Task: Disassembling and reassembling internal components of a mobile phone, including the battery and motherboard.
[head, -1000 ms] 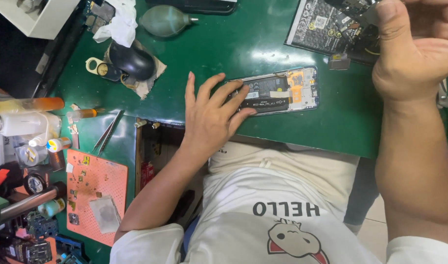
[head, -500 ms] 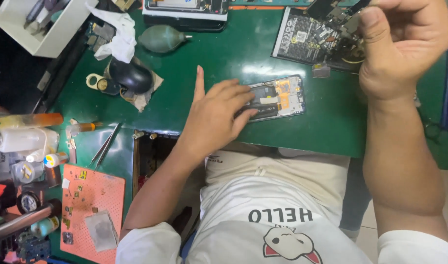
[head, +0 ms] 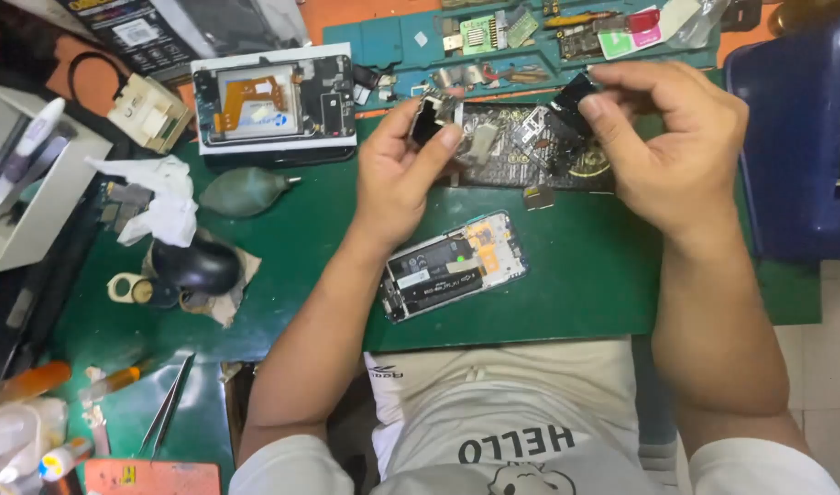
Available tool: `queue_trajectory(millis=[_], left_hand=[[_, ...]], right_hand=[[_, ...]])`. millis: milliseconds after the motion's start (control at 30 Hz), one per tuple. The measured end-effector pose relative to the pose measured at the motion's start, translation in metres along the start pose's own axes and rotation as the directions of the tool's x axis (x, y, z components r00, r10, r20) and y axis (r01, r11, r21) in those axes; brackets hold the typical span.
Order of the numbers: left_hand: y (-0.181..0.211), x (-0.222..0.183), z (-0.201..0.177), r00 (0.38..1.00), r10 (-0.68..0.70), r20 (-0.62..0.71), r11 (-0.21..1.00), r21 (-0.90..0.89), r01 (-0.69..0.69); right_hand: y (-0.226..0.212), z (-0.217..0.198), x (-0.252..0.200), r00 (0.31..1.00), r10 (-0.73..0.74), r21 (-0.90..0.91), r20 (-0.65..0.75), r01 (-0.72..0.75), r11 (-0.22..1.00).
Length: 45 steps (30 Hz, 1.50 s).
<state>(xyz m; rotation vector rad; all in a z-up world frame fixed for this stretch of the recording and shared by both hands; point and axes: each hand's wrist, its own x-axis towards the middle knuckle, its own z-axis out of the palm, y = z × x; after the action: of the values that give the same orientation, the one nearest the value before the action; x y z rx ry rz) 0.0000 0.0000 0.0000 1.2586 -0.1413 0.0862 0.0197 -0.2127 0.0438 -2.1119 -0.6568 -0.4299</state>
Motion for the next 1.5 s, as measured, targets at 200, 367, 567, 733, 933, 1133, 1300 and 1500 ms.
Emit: queue_trajectory(millis=[200,367,567,733,933,1133,1300,1500], left_hand=[[0.005,-0.001,0.0,0.974,-0.213,-0.08,0.971,-0.131,0.202],[-0.003,-0.003,0.003,0.953,-0.296,-0.069,0.942,-0.188,0.279],[-0.005,-0.004,0.0,0.974,-0.215,-0.069,0.973,-0.1,0.208],[-0.002,-0.007,0.0,0.983,-0.179,-0.04,0.982,-0.067,0.176],[0.001,-0.004,0.002,0.997,-0.081,-0.019,0.996,-0.045,0.08],[0.014,0.001,-0.004,0.761,0.615,0.206,0.68,0.35,-0.644],[0.015,0.001,-0.006,0.703,0.662,0.262,0.643,0.285,-0.711],[0.015,0.001,-0.008,0.694,0.673,0.256,0.632,0.288,-0.719]], right_hand=[[0.019,-0.008,-0.003,0.948,0.064,-0.37,0.311,0.059,0.927],[0.021,-0.003,-0.007,0.913,0.182,-0.498,0.366,0.027,0.867],[0.019,0.0,-0.007,0.911,0.169,-0.563,0.377,0.081,0.823],[0.023,0.005,-0.012,0.865,0.272,-0.648,0.421,0.077,0.758],[0.024,0.007,-0.011,0.862,0.306,-0.658,0.404,0.042,0.752],[0.024,0.009,-0.012,0.854,0.345,-0.659,0.39,-0.002,0.752],[0.025,0.011,-0.013,0.869,0.325,-0.625,0.372,-0.023,0.78],[0.025,0.012,-0.013,0.897,0.276,-0.574,0.345,-0.032,0.818]])
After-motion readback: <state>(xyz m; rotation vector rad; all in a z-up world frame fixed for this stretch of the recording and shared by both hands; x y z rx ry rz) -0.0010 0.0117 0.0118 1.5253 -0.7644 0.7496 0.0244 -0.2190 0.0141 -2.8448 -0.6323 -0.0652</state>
